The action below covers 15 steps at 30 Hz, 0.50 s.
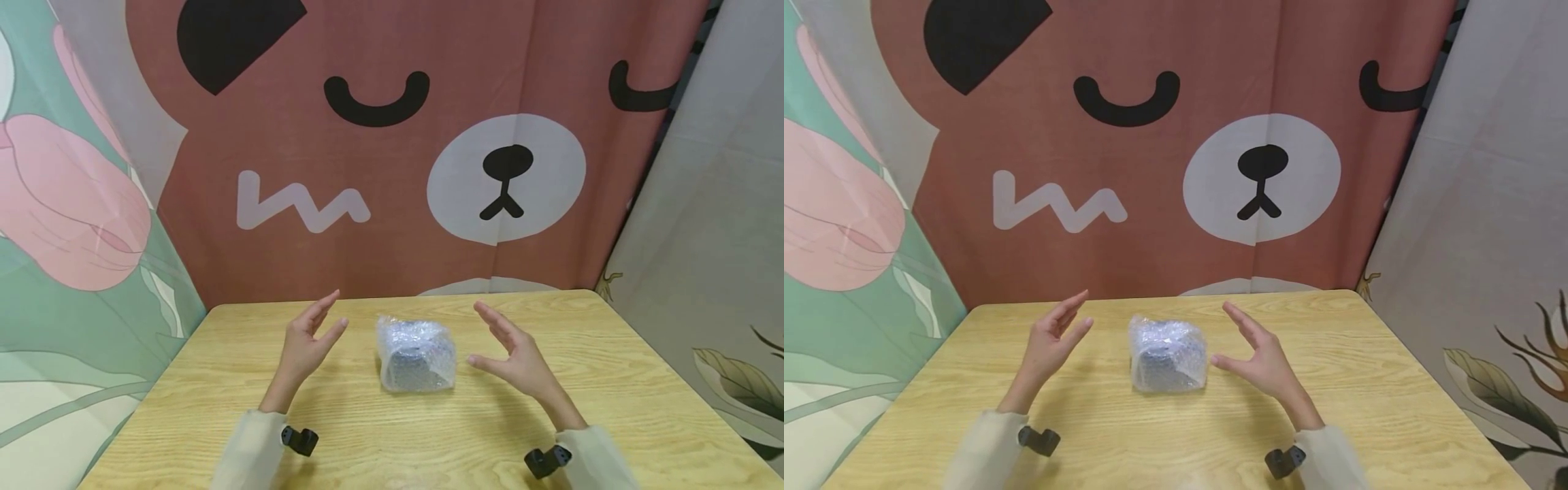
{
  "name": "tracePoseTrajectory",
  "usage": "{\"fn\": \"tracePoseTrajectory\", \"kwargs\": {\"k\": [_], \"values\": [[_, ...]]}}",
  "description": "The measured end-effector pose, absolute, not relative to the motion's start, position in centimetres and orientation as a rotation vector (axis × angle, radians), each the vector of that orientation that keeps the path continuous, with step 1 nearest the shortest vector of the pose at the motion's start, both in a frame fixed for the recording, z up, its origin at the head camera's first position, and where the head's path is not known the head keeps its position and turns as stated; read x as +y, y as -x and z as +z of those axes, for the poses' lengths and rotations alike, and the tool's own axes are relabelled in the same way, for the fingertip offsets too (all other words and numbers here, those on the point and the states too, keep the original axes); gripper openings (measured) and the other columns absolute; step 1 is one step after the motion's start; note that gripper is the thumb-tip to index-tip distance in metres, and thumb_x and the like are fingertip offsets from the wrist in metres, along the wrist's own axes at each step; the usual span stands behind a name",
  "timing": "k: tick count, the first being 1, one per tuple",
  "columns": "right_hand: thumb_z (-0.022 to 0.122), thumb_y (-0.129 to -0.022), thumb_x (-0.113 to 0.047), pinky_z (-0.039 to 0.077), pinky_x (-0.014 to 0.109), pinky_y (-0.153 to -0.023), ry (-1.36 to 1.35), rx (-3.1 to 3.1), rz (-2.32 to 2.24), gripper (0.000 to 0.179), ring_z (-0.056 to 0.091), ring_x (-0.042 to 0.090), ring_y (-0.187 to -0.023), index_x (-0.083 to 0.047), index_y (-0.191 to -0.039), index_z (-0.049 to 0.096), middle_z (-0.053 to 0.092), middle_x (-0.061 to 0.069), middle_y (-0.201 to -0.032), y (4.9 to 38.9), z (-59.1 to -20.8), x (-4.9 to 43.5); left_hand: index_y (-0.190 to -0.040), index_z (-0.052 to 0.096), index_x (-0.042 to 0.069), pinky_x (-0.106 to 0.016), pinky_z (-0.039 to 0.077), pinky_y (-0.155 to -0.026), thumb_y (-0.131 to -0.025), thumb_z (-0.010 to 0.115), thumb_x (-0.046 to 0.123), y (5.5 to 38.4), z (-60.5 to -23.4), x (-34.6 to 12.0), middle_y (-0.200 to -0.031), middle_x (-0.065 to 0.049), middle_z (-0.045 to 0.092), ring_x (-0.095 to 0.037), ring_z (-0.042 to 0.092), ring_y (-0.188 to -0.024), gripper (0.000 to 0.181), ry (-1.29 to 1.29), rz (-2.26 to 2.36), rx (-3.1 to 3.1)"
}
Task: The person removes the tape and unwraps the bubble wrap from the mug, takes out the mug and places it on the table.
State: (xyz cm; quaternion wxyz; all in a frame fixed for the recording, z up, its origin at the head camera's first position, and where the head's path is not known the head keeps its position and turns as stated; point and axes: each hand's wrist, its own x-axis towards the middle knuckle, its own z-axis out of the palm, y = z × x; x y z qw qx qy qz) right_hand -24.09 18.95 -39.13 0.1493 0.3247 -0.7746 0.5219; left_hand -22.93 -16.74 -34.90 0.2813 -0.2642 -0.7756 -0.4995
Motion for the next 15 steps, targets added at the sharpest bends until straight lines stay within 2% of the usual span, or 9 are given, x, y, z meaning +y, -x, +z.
{"fn": "tracePoseTrajectory", "kwargs": {"k": [4,8,15], "values": [[0.079,-0.078,0.002,0.029,0.02,-0.108,-0.947,-2.266,1.497,0.08,0.033,0.035,-0.136,0.004,-0.146,0.037,0.038,0.018,-0.149,23.1,-38.3,18.2,-0.127,0.056,-0.011,-0.039,0.038,-0.102,-0.088,0.066,-0.008,23.1,-35.0,-16.2,-0.132,-0.025,0.053,-0.038,0.049,-0.124,0.041,0.745,-1.359,-2.064],[0.081,-0.077,-0.001,0.029,0.022,-0.108,-0.948,-2.292,1.482,0.08,0.035,0.038,-0.135,0.004,-0.144,0.038,0.04,0.017,-0.148,23.0,-38.4,17.7,-0.125,0.058,-0.011,-0.038,0.038,-0.102,-0.088,0.066,-0.008,23.0,-35.0,-15.6,-0.131,-0.024,0.055,-0.038,0.05,-0.123,0.038,0.754,-1.377,-2.061],[0.082,-0.077,-0.004,0.028,0.019,-0.107,-0.959,-2.296,1.492,0.084,0.035,0.031,-0.137,-0.009,-0.148,0.038,0.039,0.007,-0.15,25.0,-41.0,18.1,-0.124,0.059,-0.011,-0.043,0.04,-0.1,-0.087,0.066,-0.008,23.6,-36.0,-14.9,-0.129,-0.024,0.056,-0.038,0.051,-0.122,0.038,0.786,-1.344,-2.064]]}}
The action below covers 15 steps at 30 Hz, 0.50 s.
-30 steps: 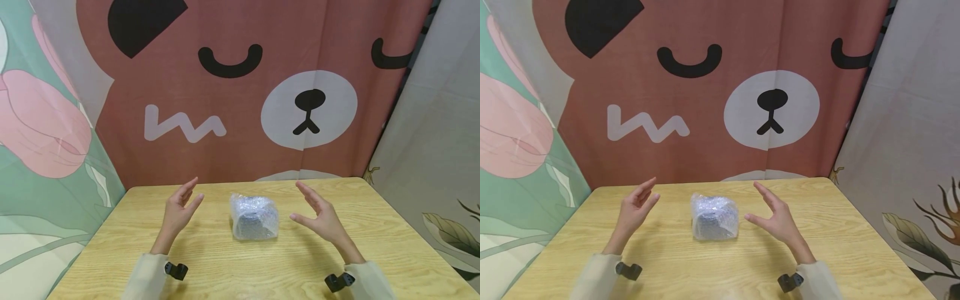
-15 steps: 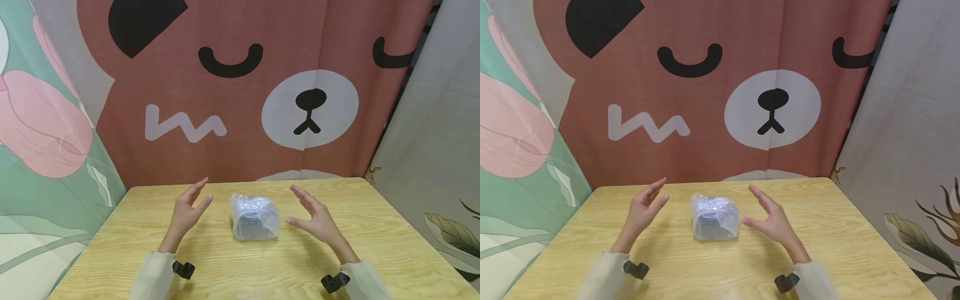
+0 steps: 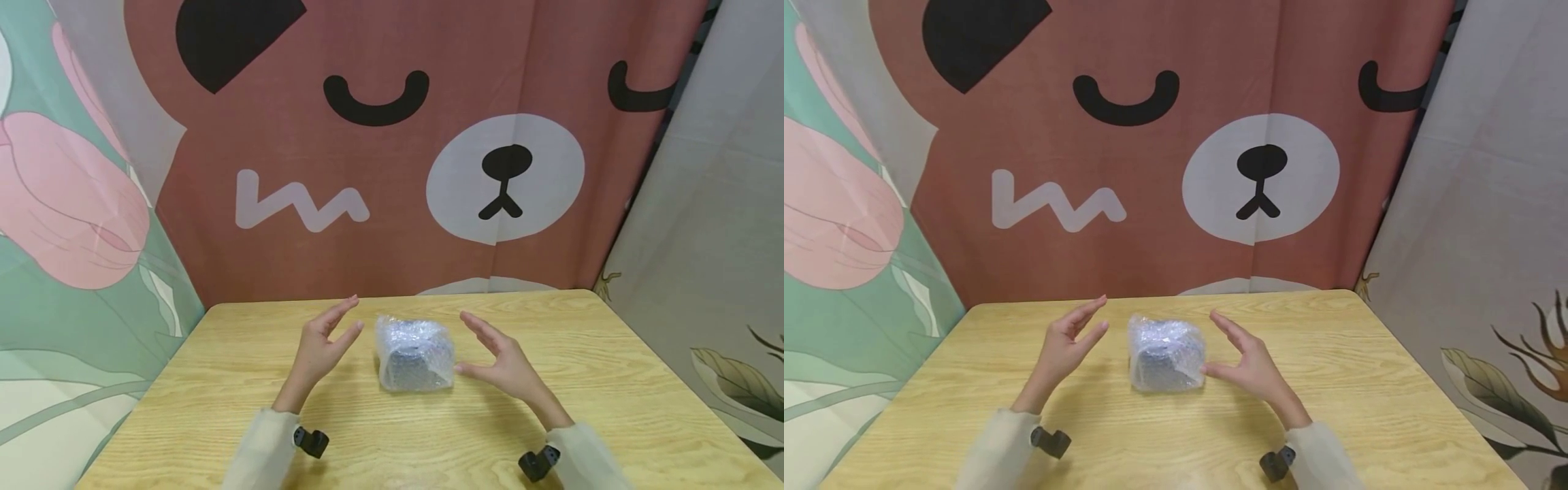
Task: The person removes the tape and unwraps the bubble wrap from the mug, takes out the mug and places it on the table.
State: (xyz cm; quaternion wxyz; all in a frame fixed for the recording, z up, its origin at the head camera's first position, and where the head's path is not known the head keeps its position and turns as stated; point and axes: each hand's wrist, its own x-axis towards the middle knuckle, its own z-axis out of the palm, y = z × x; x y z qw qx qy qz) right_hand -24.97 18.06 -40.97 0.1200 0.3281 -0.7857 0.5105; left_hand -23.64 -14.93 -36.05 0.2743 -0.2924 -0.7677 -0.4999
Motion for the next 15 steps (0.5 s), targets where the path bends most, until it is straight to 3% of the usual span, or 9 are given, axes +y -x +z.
{"fn": "tracePoseTrajectory", "kwargs": {"k": [5,10,15], "values": [[0.083,-0.078,-0.014,0.028,0.02,-0.107,-0.979,-2.318,1.509,0.083,0.037,0.027,-0.136,-0.015,-0.149,0.038,0.04,0.004,-0.15,25.6,-41.7,18.0,-0.123,0.062,-0.005,-0.047,0.042,-0.098,-0.085,0.071,-0.005,25.3,-38.1,-14.9,-0.127,-0.019,0.06,-0.034,0.055,-0.12,0.039,0.814,-1.304,-2.049],[0.083,-0.079,-0.017,0.028,0.022,-0.108,-0.99,-2.334,1.515,0.082,0.037,0.028,-0.136,-0.013,-0.148,0.039,0.04,0.005,-0.149,25.7,-42.0,17.9,-0.121,0.066,0.0,-0.046,0.045,-0.097,-0.085,0.073,0.003,25.7,-38.6,-14.3,-0.124,-0.012,0.064,-0.028,0.058,-0.117,0.037,0.846,-1.242,-2.065],[0.083,-0.078,-0.016,0.03,0.035,-0.109,-0.997,-2.347,1.502,0.082,0.036,0.03,-0.136,-0.009,-0.148,0.04,0.041,0.01,-0.149,26.0,-42.4,17.7,-0.119,0.067,-0.001,-0.046,0.049,-0.092,-0.084,0.073,0.005,25.7,-38.7,-13.4,-0.119,-0.012,0.066,-0.027,0.061,-0.112,0.035,0.888,-1.15,-2.054]]}}
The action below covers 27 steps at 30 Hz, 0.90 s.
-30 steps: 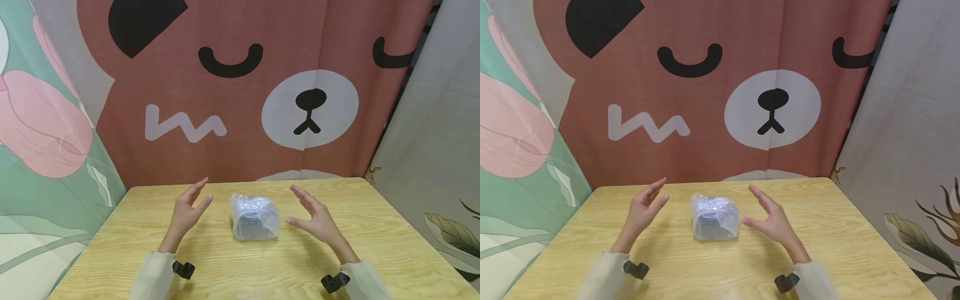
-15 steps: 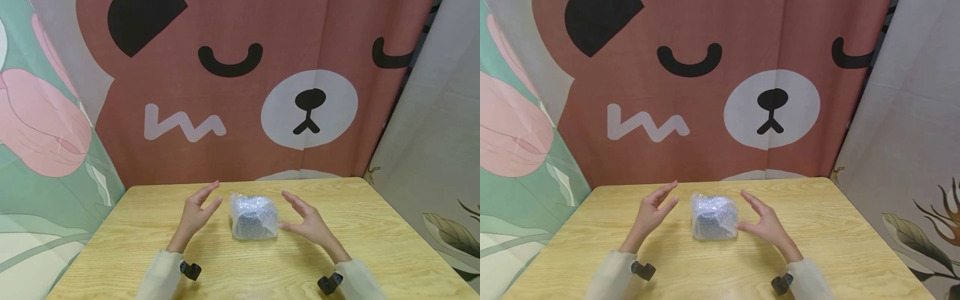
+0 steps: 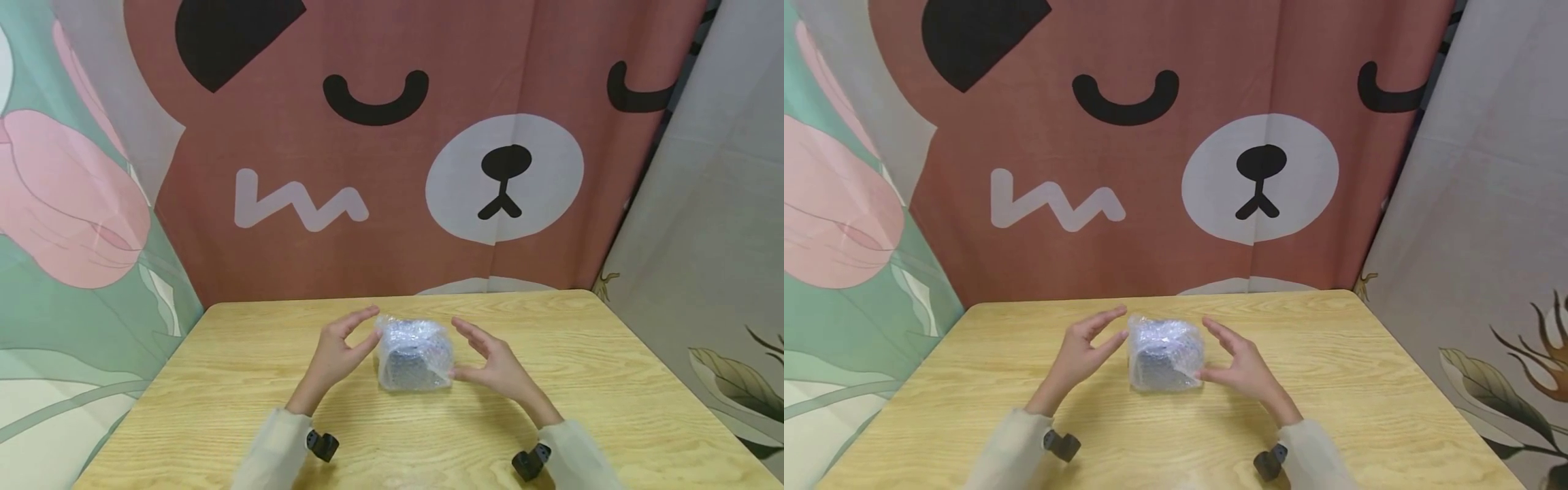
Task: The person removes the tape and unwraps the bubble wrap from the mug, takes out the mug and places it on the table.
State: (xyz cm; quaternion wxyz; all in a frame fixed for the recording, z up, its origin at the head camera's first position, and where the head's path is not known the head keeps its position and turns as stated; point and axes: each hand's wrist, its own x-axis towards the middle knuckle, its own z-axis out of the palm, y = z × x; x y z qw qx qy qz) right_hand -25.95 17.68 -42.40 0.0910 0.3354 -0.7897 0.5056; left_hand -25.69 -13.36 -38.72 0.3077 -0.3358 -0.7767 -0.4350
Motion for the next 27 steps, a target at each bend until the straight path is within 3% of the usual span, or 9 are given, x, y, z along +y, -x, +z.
{"fn": "tracePoseTrajectory", "kwargs": {"k": [5,12,21,27], "values": [[0.083,-0.078,-0.016,0.03,0.046,-0.107,-1.011,-2.35,1.484,0.082,0.035,0.032,-0.137,-0.006,-0.147,0.04,0.039,0.017,-0.148,26.2,-42.8,17.3,-0.117,0.068,0.001,-0.043,0.05,-0.092,-0.083,0.074,0.005,25.7,-38.7,-12.7,-0.118,-0.011,0.067,-0.025,0.062,-0.111,0.035,0.897,-1.127,-2.081],[0.083,-0.079,-0.018,0.032,0.046,-0.107,-1.027,-2.373,1.415,0.082,0.034,0.03,-0.137,-0.007,-0.148,0.039,0.039,0.013,-0.15,26.6,-43.1,16.8,-0.119,0.068,0.001,-0.045,0.048,-0.094,-0.086,0.074,0.01,25.9,-38.5,-12.0,-0.119,-0.01,0.066,-0.025,0.06,-0.114,0.034,0.909,-1.168,-2.136],[0.082,-0.076,-0.004,0.035,0.049,-0.104,-0.982,-2.424,1.369,0.079,0.037,0.041,-0.133,0.009,-0.142,0.04,0.04,0.028,-0.144,24.5,-40.1,15.5,-0.118,0.068,0.001,-0.046,0.047,-0.095,-0.086,0.074,0.01,25.7,-38.4,-11.1,-0.12,-0.011,0.066,-0.026,0.06,-0.115,0.033,0.958,-1.143,-2.157],[0.084,-0.075,-0.009,0.035,0.049,-0.104,-0.975,-2.408,1.359,0.083,0.037,0.037,-0.134,0.002,-0.144,0.041,0.041,0.02,-0.146,26.1,-42.2,16.0,-0.116,0.069,0.0,-0.044,0.05,-0.092,-0.086,0.074,0.01,25.8,-38.6,-10.7,-0.118,-0.011,0.067,-0.026,0.061,-0.113,0.032,0.992,-1.118,-2.157]]}}
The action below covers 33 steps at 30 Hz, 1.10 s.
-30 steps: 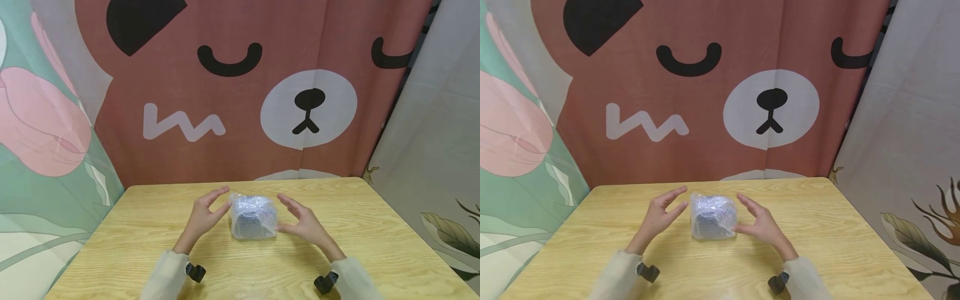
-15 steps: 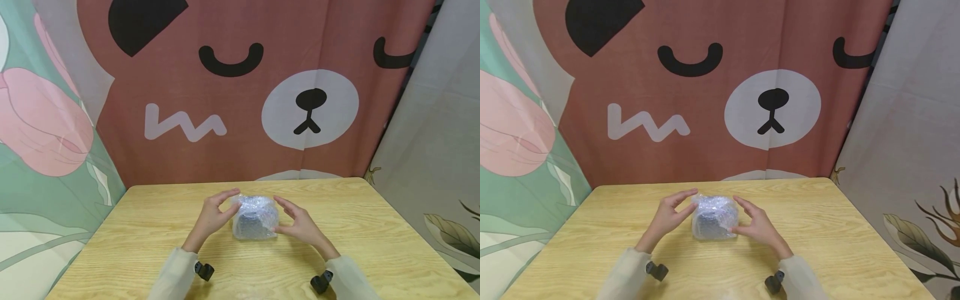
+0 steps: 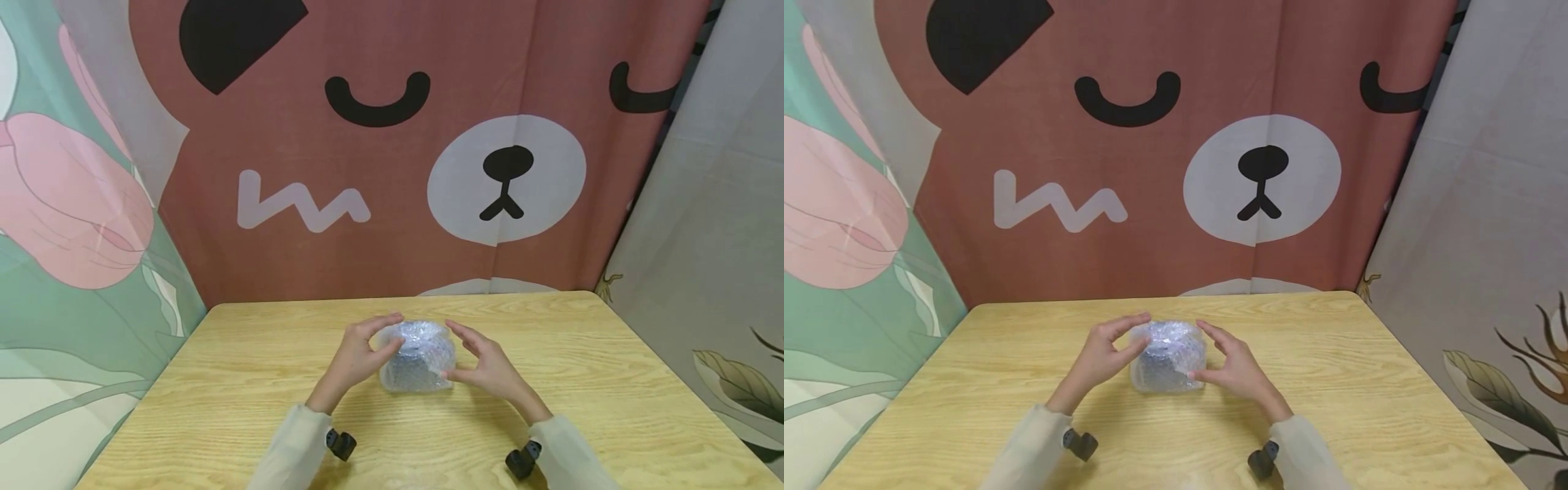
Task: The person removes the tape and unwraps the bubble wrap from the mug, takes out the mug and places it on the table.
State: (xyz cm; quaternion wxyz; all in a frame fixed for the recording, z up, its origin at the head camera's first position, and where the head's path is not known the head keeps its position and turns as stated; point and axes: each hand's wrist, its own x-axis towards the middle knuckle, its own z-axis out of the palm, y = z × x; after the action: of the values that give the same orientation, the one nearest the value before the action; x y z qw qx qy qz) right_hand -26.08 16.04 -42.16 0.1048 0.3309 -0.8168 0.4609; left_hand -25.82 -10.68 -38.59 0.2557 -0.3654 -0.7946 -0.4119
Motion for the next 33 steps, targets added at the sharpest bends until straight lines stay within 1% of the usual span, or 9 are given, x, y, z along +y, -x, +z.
{"fn": "tracePoseTrajectory", "kwargs": {"k": [3,6,9,14,22,30,33], "values": [[0.085,-0.076,-0.016,0.035,0.047,-0.105,-0.979,-2.416,1.37,0.084,0.036,0.033,-0.135,-0.003,-0.146,0.04,0.04,0.015,-0.148,26.8,-43.1,16.3,-0.114,0.069,-0.002,-0.043,0.05,-0.092,-0.086,0.074,0.011,25.8,-38.6,-10.4,-0.117,-0.011,0.067,-0.025,0.062,-0.111,0.031,1.007,-1.102,-2.158],[0.085,-0.076,-0.022,0.034,0.048,-0.105,-1.002,-2.407,1.396,0.085,0.036,0.033,-0.136,-0.004,-0.146,0.04,0.039,0.013,-0.149,27.1,-43.4,16.4,-0.113,0.069,-0.003,-0.042,0.05,-0.093,-0.085,0.074,0.01,25.7,-38.7,-10.1,-0.115,-0.012,0.068,-0.026,0.062,-0.11,0.031,1.034,-1.073,-2.153],[0.085,-0.077,-0.024,0.034,0.049,-0.105,-1.013,-2.401,1.411,0.085,0.036,0.033,-0.136,-0.006,-0.147,0.04,0.039,0.012,-0.149,27.1,-43.5,16.4,-0.113,0.069,-0.003,-0.042,0.05,-0.093,-0.086,0.074,0.01,25.6,-38.7,-9.8,-0.114,-0.012,0.068,-0.026,0.063,-0.11,0.031,1.057,-1.039,-2.159],[0.084,-0.077,-0.023,0.038,0.049,-0.102,-1.013,-2.408,1.408,0.086,0.038,0.035,-0.134,-0.005,-0.148,0.039,0.039,0.014,-0.149,27.0,-43.4,16.3,-0.114,0.068,-0.002,-0.042,0.05,-0.092,-0.088,0.072,0.01,25.4,-38.5,-9.3,-0.116,-0.013,0.067,-0.026,0.062,-0.111,0.03,1.069,-1.032,-2.208],[0.084,-0.077,-0.018,0.042,0.047,-0.099,-1.023,-2.395,1.415,0.084,0.039,0.036,-0.133,-0.003,-0.147,0.039,0.039,0.016,-0.149,27.0,-43.6,16.2,-0.114,0.069,-0.001,-0.037,0.048,-0.095,-0.089,0.07,0.01,25.4,-38.2,-8.6,-0.119,-0.012,0.066,-0.025,0.061,-0.112,0.027,1.113,-0.991,-2.275],[0.083,-0.078,-0.016,0.044,0.043,-0.097,-1.009,-2.403,1.426,0.083,0.038,0.035,-0.134,-0.002,-0.147,0.039,0.038,0.015,-0.149,26.7,-43.5,16.1,-0.108,0.072,-0.001,-0.033,0.049,-0.094,-0.089,0.07,0.008,25.7,-38.1,-7.3,-0.107,-0.01,0.071,-0.025,0.062,-0.111,0.021,1.193,-0.911,-2.272],[0.083,-0.078,-0.014,0.045,0.042,-0.096,-1.011,-2.4,1.428,0.082,0.038,0.035,-0.134,-0.001,-0.147,0.039,0.038,0.016,-0.149,26.5,-43.4,16.0,-0.107,0.072,-0.001,-0.03,0.05,-0.091,-0.09,0.069,0.007,25.6,-38.1,-6.9,-0.106,-0.011,0.071,-0.025,0.064,-0.107,0.02,1.211,-0.883,-2.29]]}}
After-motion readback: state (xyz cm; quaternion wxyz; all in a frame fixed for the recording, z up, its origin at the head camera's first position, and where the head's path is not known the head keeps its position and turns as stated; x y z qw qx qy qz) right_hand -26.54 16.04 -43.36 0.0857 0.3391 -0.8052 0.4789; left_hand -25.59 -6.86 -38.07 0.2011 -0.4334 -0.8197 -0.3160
